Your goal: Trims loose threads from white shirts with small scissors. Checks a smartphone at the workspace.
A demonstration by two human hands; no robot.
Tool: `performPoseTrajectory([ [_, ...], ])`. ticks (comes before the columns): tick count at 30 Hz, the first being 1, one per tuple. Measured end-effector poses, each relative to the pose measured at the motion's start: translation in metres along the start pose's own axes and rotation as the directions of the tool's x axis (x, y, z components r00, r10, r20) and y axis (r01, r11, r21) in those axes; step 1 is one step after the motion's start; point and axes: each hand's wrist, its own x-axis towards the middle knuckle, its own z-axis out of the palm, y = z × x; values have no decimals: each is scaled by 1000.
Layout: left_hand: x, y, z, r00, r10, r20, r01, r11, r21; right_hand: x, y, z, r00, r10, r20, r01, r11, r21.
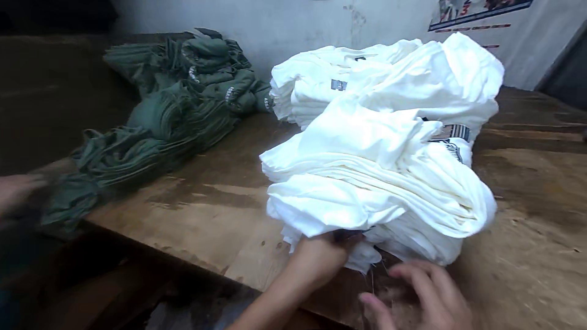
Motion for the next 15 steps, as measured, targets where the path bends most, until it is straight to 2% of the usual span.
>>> performPoseTrajectory([
  [2, 1, 0, 1, 1000, -1, -19, 1, 1000, -20, 7, -1, 29, 988, -72, -134, 75, 997, 19],
  [5, -4, -7, 3, 1000, 26, -10, -27, 996, -85, 15, 9, 60, 918, -161, -362, 175, 985, 6],
  [7, -11, -21, 5, 989, 146, -4, -144, 973, -181, 7, 13, 52, 915, -129, -383, 170, 983, 74],
  [8, -15, -33, 9, 962, 269, -50, -274, 943, -189, 1, 15, 44, 927, -108, -358, 154, 983, 103],
  [9, -18, -46, 14, 904, 410, -121, -424, 897, -123, -6, 17, 37, 942, -87, -325, 134, 983, 126],
  [11, -20, -66, 22, 711, 655, -257, -634, 755, 169, -17, 19, 28, 966, -52, -255, 92, 985, 148],
  [13, -22, -73, 29, 511, 811, -285, -678, 584, 447, -25, 18, 27, 968, -41, -249, 81, 985, 151],
  [15, -23, -70, 33, 362, 901, -240, -672, 431, 603, -28, 16, 29, 961, -62, -269, 110, 980, 166],
])
